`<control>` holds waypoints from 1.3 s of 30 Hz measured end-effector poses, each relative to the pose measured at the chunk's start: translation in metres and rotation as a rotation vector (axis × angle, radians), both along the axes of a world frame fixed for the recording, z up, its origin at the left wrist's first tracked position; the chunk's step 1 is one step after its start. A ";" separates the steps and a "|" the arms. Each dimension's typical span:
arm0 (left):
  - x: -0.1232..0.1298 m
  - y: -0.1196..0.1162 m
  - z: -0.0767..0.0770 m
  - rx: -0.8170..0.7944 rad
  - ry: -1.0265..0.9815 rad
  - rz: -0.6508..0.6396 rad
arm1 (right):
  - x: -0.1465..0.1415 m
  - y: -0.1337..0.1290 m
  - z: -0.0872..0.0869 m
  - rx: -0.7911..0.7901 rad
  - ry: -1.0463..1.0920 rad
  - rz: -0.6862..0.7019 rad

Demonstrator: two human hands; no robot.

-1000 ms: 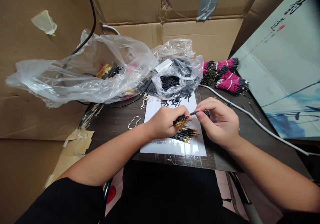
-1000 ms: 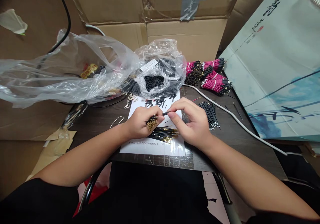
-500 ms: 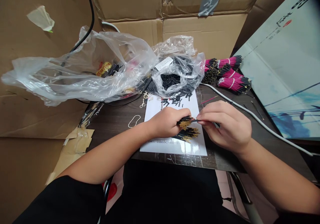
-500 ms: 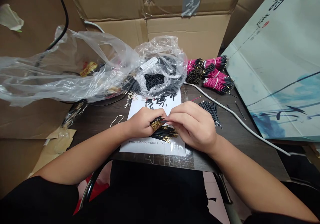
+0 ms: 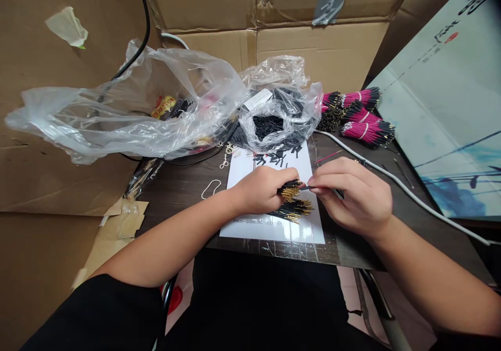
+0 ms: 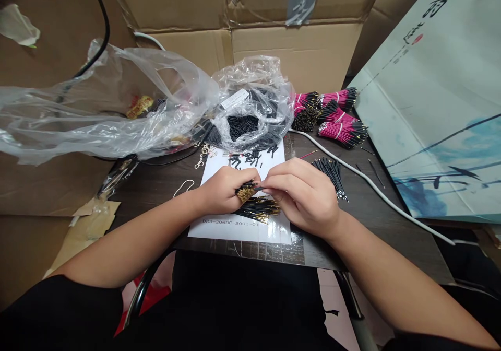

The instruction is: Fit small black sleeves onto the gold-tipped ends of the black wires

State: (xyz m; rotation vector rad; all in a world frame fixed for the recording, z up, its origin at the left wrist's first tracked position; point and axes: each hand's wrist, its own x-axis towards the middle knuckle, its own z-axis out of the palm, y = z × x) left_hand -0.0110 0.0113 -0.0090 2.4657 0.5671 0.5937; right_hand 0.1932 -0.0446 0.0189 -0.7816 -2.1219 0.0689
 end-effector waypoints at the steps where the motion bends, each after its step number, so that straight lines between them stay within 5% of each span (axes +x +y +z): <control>1: 0.000 0.000 0.000 0.001 0.003 0.001 | 0.000 0.000 0.000 0.003 0.004 0.003; 16: 0.000 0.000 0.000 0.001 0.037 -0.011 | -0.001 0.001 0.002 -0.011 -0.006 0.020; 33: 0.000 0.002 -0.001 0.087 0.099 0.010 | 0.014 0.000 -0.004 0.165 -0.292 -0.035; 36: 0.002 0.001 0.001 0.014 0.096 -0.002 | 0.015 0.000 -0.003 0.183 -0.328 -0.029; 39: 0.005 -0.002 0.005 -0.258 0.005 -0.084 | 0.012 0.000 -0.001 0.192 -0.288 -0.037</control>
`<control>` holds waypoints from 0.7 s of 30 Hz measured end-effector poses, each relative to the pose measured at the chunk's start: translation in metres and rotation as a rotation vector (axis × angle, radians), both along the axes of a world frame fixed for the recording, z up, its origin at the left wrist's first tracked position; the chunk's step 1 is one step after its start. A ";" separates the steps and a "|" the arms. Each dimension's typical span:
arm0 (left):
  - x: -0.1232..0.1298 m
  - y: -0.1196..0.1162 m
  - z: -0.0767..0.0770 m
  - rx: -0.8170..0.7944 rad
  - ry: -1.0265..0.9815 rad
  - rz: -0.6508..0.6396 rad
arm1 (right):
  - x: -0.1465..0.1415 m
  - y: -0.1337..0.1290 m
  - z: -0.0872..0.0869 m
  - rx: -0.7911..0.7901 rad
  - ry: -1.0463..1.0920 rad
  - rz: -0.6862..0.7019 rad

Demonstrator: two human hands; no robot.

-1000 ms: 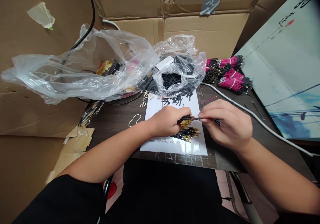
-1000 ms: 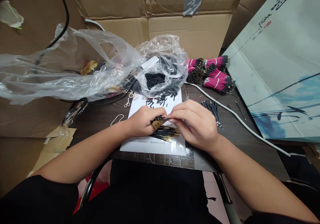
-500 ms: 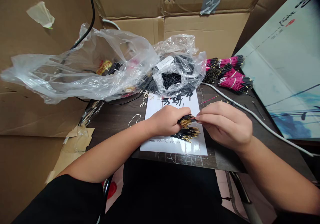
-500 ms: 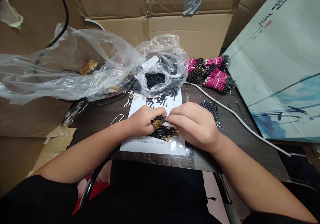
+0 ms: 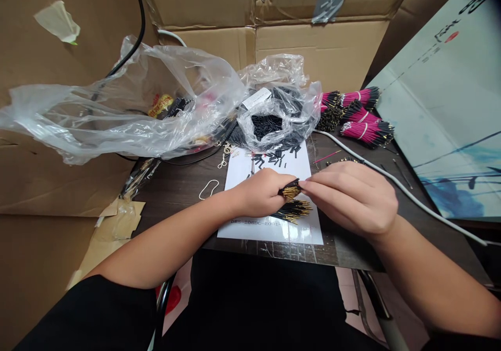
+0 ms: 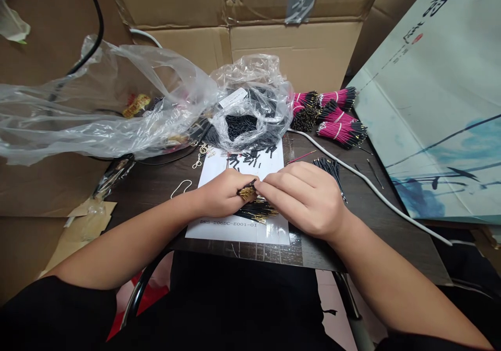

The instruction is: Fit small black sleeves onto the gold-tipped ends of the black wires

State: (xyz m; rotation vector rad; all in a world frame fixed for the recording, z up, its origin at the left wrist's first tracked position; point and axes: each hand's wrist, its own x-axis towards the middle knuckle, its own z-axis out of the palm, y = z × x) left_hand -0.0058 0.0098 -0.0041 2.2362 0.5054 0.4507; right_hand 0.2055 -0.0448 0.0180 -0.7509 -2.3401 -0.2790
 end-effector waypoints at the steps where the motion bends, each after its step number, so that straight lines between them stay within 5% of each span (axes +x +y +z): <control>1: 0.001 -0.001 0.001 -0.136 -0.039 -0.032 | -0.002 0.000 0.000 -0.002 0.027 -0.005; 6: 0.004 -0.007 0.005 -0.954 -0.068 -0.181 | -0.009 0.000 -0.002 -0.073 0.130 -0.056; 9: 0.003 -0.008 0.005 -1.266 -0.077 -0.224 | -0.012 -0.001 -0.003 -0.100 0.168 -0.080; 14: 0.002 -0.009 0.006 -1.427 -0.100 -0.222 | -0.016 -0.001 -0.001 -0.137 0.232 -0.088; 21: 0.003 -0.009 0.006 -1.420 -0.071 -0.179 | -0.017 -0.001 -0.003 -0.206 0.247 -0.079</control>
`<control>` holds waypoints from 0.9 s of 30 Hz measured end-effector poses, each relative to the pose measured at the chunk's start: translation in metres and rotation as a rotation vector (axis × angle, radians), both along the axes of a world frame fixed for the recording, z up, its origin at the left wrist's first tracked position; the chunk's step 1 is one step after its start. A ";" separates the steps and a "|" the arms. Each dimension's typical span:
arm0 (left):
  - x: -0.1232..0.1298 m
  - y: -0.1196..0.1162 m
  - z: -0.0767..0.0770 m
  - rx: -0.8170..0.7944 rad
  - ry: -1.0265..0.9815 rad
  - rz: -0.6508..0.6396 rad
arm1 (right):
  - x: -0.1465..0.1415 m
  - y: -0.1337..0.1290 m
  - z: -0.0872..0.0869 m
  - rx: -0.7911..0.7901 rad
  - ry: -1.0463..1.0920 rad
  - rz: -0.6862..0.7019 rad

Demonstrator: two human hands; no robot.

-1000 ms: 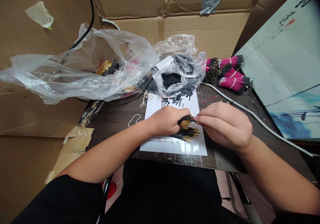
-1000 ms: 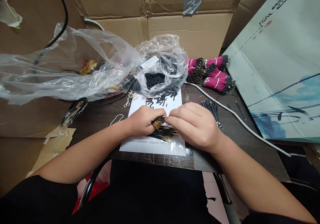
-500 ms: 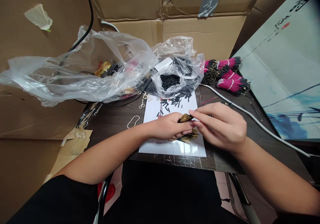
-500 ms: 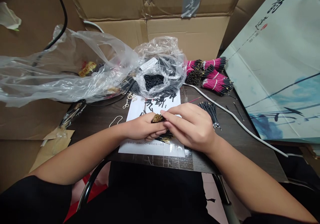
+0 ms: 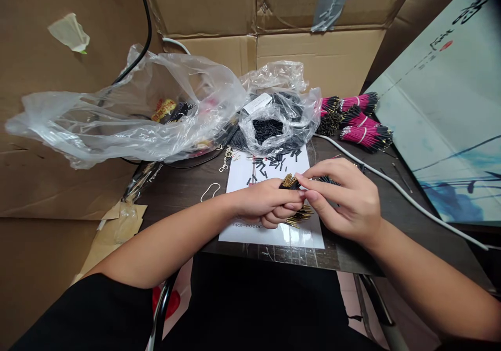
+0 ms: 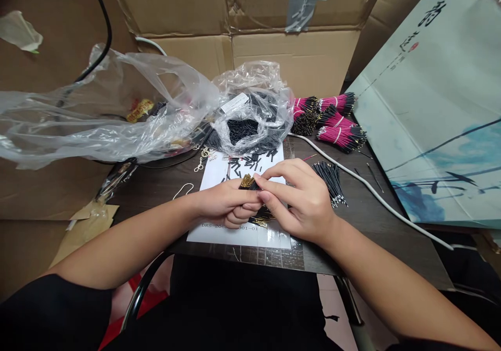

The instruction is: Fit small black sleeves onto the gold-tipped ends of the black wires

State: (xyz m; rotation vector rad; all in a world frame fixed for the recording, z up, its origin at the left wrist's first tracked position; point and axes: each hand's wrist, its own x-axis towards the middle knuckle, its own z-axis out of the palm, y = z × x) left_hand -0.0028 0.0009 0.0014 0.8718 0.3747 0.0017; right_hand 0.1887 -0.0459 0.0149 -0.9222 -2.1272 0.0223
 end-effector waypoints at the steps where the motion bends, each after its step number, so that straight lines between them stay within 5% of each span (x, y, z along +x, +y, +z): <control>1: 0.001 0.000 0.000 0.038 0.002 -0.004 | 0.000 0.000 0.000 -0.004 0.000 0.007; 4: 0.001 0.003 -0.002 0.357 0.000 0.065 | 0.002 0.001 0.003 -0.018 0.009 0.013; 9: -0.005 0.008 -0.011 1.527 0.051 0.290 | 0.013 0.014 0.002 -0.015 0.022 -0.232; 11: -0.008 0.009 -0.015 1.785 0.030 0.310 | 0.017 0.022 -0.007 -0.046 -0.101 -0.290; 17: -0.008 0.006 -0.019 2.036 -0.117 0.412 | 0.014 0.037 -0.033 -0.165 -0.478 -0.277; 22: -0.008 0.004 -0.016 2.056 -0.188 0.556 | 0.004 0.054 -0.026 -0.097 -0.709 -0.216; 27: -0.010 0.004 -0.017 2.069 -0.206 0.528 | 0.002 0.081 -0.016 -0.029 -0.925 -0.101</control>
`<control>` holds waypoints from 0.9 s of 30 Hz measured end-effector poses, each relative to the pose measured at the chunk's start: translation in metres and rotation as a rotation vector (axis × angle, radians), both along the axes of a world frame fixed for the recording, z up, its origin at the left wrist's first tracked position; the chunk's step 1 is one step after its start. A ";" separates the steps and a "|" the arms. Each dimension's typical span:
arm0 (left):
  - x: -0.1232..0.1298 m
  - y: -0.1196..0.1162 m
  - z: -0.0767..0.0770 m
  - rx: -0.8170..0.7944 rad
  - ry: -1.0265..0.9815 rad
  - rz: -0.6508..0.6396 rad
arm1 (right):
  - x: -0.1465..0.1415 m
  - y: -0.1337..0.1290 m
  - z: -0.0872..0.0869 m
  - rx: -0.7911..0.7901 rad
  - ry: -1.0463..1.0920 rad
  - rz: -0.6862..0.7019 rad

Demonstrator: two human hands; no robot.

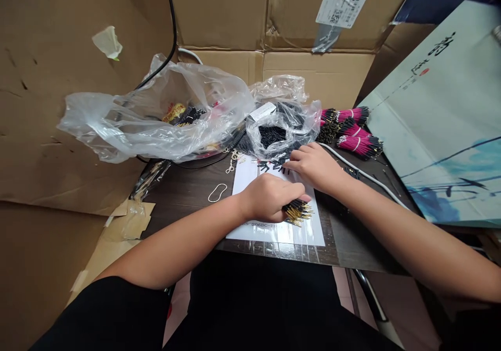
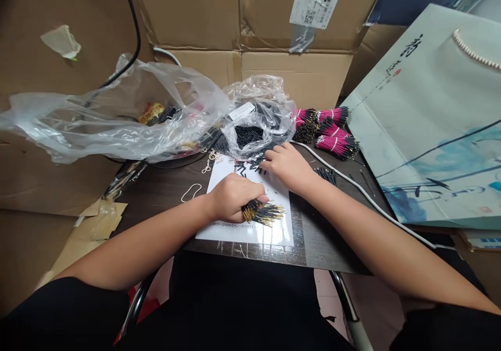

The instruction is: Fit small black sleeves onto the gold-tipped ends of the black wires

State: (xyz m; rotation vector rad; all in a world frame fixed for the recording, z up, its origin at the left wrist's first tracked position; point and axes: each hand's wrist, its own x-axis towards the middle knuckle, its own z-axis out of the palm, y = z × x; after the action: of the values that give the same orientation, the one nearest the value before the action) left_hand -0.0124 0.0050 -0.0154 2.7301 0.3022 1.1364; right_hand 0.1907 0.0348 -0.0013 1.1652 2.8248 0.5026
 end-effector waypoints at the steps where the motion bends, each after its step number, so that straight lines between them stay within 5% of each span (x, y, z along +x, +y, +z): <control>1: 0.000 0.000 0.000 -0.001 0.006 -0.004 | 0.000 0.004 0.001 -0.011 -0.013 0.024; 14: -0.001 0.002 -0.001 -0.042 0.012 -0.022 | -0.012 0.021 0.011 -0.115 0.022 0.213; 19: -0.001 0.003 0.000 -0.023 0.017 -0.028 | -0.016 0.019 0.007 -0.167 0.060 0.173; 27: -0.001 0.003 0.002 0.013 0.009 0.000 | -0.028 0.011 -0.006 -0.034 -0.025 0.064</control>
State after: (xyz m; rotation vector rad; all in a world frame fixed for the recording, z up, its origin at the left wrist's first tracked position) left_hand -0.0138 0.0078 -0.0130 2.7467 0.2973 1.1307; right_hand 0.1624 0.0460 -0.0077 1.0579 2.8455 0.4681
